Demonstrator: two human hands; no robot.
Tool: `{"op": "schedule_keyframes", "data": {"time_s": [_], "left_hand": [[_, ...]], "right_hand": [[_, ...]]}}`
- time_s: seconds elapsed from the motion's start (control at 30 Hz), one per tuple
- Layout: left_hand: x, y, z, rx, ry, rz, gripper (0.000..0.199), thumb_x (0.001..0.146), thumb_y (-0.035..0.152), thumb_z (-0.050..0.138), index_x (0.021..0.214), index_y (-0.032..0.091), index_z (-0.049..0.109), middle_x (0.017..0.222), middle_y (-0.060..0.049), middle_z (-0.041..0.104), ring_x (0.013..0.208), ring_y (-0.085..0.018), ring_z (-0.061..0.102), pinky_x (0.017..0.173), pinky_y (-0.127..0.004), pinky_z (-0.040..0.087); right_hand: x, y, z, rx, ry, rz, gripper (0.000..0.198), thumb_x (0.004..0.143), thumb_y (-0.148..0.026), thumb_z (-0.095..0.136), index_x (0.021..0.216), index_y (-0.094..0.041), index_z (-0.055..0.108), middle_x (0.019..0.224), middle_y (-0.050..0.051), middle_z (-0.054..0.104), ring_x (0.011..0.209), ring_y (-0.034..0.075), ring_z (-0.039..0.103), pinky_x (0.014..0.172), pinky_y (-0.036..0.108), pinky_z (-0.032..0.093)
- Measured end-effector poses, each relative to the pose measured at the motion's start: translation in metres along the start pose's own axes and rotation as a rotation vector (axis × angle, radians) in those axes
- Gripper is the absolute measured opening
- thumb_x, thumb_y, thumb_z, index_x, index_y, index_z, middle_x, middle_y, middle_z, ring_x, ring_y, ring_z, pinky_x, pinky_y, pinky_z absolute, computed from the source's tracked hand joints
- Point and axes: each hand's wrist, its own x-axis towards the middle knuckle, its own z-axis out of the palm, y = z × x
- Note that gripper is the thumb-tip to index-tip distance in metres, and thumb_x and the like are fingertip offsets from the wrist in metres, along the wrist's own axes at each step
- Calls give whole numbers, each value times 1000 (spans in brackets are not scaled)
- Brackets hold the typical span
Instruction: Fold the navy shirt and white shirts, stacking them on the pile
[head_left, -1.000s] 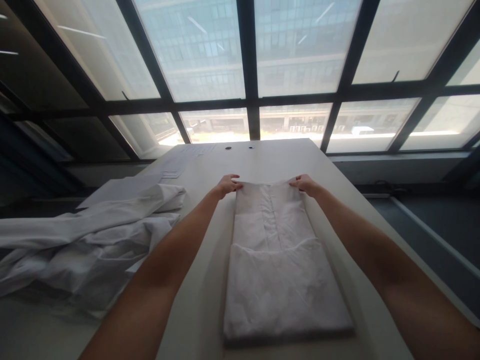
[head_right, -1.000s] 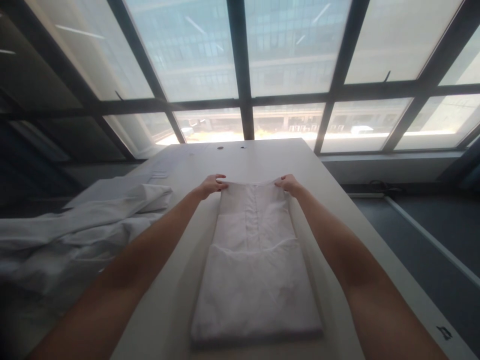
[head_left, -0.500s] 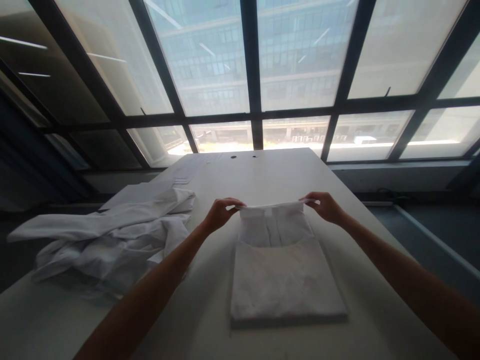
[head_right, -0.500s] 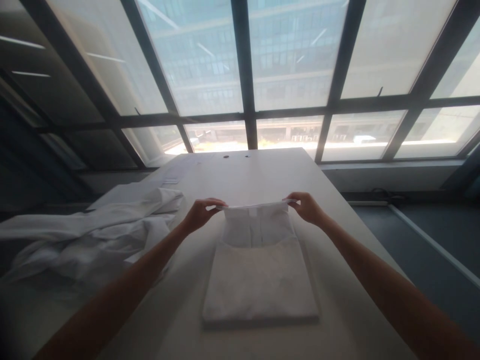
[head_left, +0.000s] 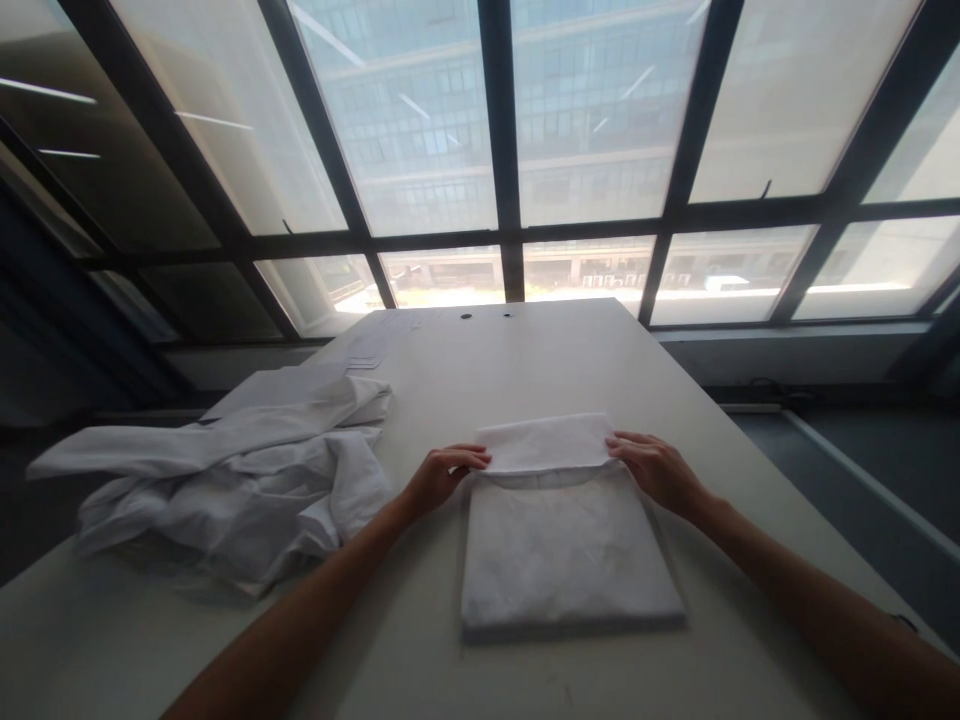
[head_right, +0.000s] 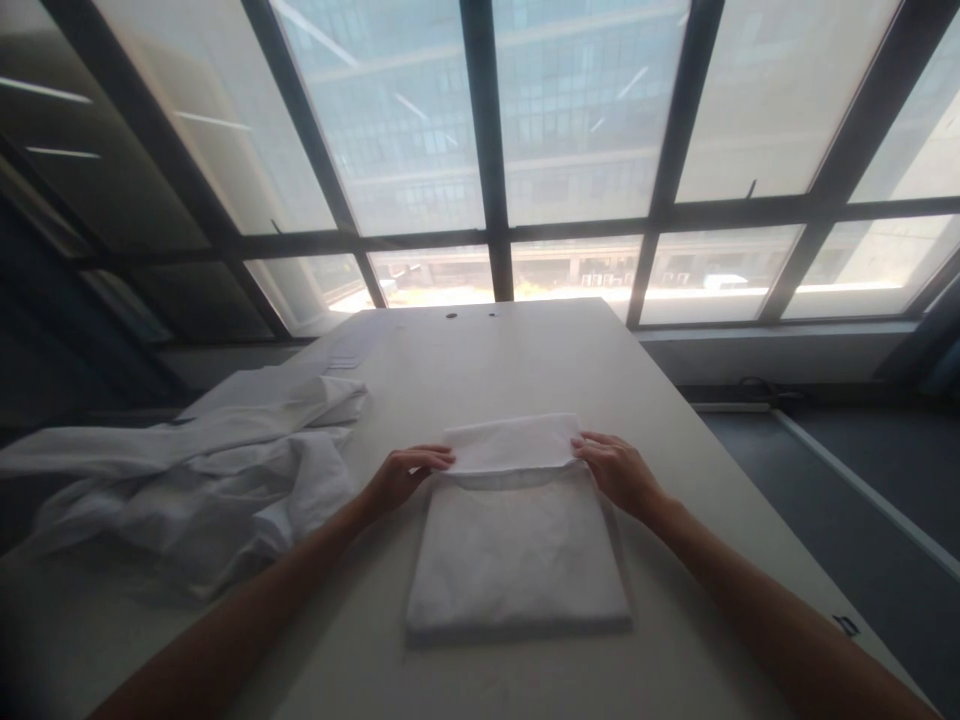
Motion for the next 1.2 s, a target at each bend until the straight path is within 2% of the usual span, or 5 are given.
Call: {"op": "schedule_keyframes", "data": {"time_s": [0.3, 0.53, 0.67, 0.93, 1.2], "left_hand": [[-4, -9, 2, 32, -30, 24, 24, 97, 32, 56, 94, 23, 78, 121, -10, 74, 125, -26, 63, 111, -47, 47], [19, -17, 6, 182, 92, -66, 54, 89, 19, 52, 143, 21, 57, 149, -7, 56, 138, -22, 51, 120, -42, 36], [43, -30, 9, 80, 77, -181, 43, 87, 28, 58, 127, 16, 70, 129, -9, 71, 119, -26, 66, 108, -42, 49], [73, -50, 13, -43, 12, -192, 40, 77, 39, 74, 109, 15, 80, 107, -9, 78, 96, -33, 75, 86, -43, 58], [86, -62, 6, 21, -54, -62, 25, 78, 33, 75, 97, 19, 83, 98, -9, 79, 92, -26, 72, 86, -36, 55]], "right_hand": [[-7, 9, 3, 6, -62, -128, 39, 93, -10, 50, 112, -30, 77, 126, 1, 72, 125, 23, 63, 107, 43, 49], [-4, 17, 10, 106, 39, -147, 30, 94, -17, 55, 108, -29, 78, 118, 3, 76, 117, 23, 67, 103, 43, 52], [-3, 18, 11, 152, 65, -139, 29, 95, -19, 55, 111, -28, 77, 118, 5, 75, 117, 23, 67, 104, 44, 52], [23, 46, 31, 274, 100, -32, 66, 80, -20, 69, 144, -24, 58, 151, 13, 52, 139, 30, 48, 116, 51, 40], [76, 66, 39, 408, 74, 138, 30, 78, -28, 68, 104, -19, 80, 99, 9, 78, 87, 25, 71, 81, 37, 56]]}}
